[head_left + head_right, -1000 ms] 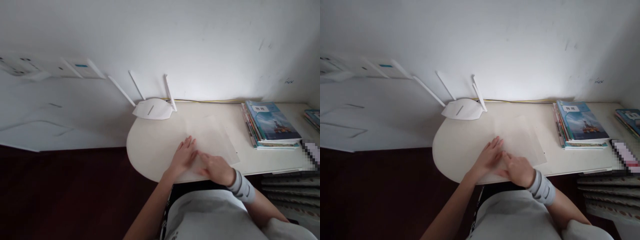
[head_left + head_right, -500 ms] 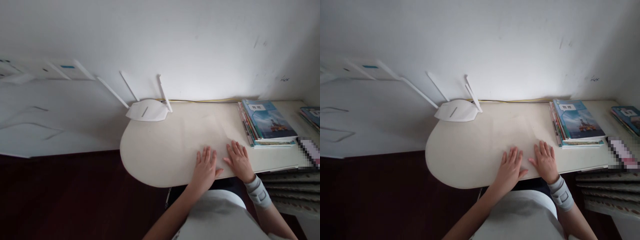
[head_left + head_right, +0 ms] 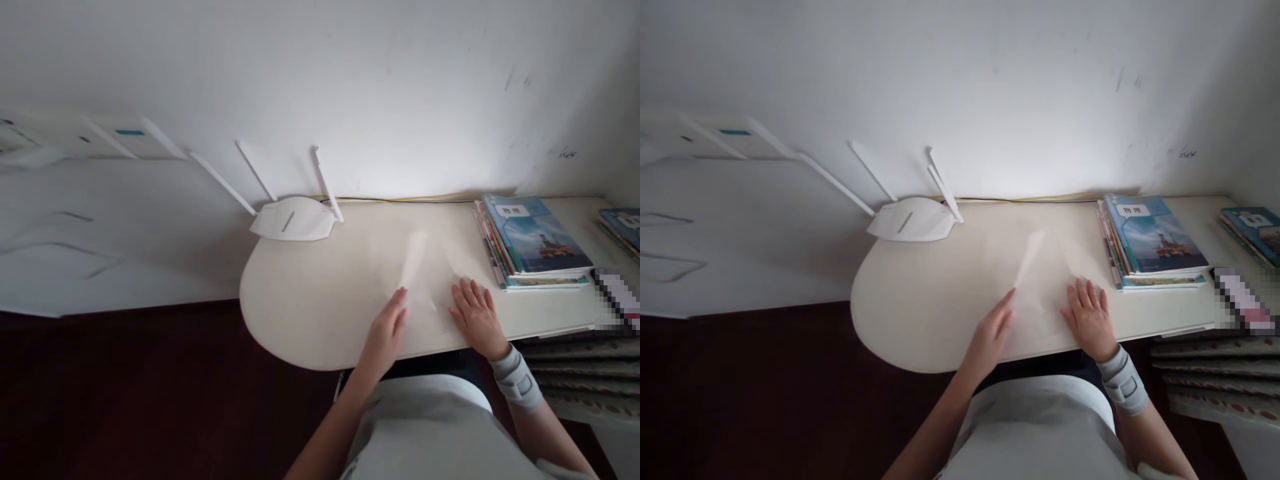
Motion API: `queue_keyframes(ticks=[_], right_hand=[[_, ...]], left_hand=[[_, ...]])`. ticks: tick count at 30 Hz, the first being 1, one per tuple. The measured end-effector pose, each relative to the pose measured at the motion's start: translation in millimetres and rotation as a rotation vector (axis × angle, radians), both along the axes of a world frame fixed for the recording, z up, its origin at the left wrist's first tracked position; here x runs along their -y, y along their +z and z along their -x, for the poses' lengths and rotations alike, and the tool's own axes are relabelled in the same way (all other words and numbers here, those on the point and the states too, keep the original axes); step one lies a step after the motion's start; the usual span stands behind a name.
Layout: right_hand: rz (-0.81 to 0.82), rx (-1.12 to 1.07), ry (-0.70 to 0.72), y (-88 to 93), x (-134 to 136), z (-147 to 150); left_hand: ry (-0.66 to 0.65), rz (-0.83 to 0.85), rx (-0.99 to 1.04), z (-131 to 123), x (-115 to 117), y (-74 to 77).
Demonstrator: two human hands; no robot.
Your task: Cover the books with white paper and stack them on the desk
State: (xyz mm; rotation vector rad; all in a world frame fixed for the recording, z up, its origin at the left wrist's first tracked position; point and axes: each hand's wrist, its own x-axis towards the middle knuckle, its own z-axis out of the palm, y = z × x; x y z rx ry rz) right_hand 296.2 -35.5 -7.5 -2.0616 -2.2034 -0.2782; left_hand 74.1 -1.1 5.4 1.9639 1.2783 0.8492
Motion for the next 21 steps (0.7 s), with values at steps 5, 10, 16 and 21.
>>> queue_keyframes(ticks=[5, 10, 16, 21], right_hand=[[0.007, -0.013, -0.019, -2.6, 0, 0], [-0.067, -0.077, -0.064, -6.4, 3, -2], [-0.112, -0.045, 0.071, 14.0, -5, 26], [0.043, 0.041, 0.192, 16.2, -24, 38]], left_hand=[[0.613, 0.085, 0.347, 57, 15, 9.2], [0.991, -0.448, 0.500, 92, 35, 18.2], [0.278, -0.607, -0.353, 55, 8, 42.8], [-0.273, -0.358, -0.742, 13, -42, 36.3]])
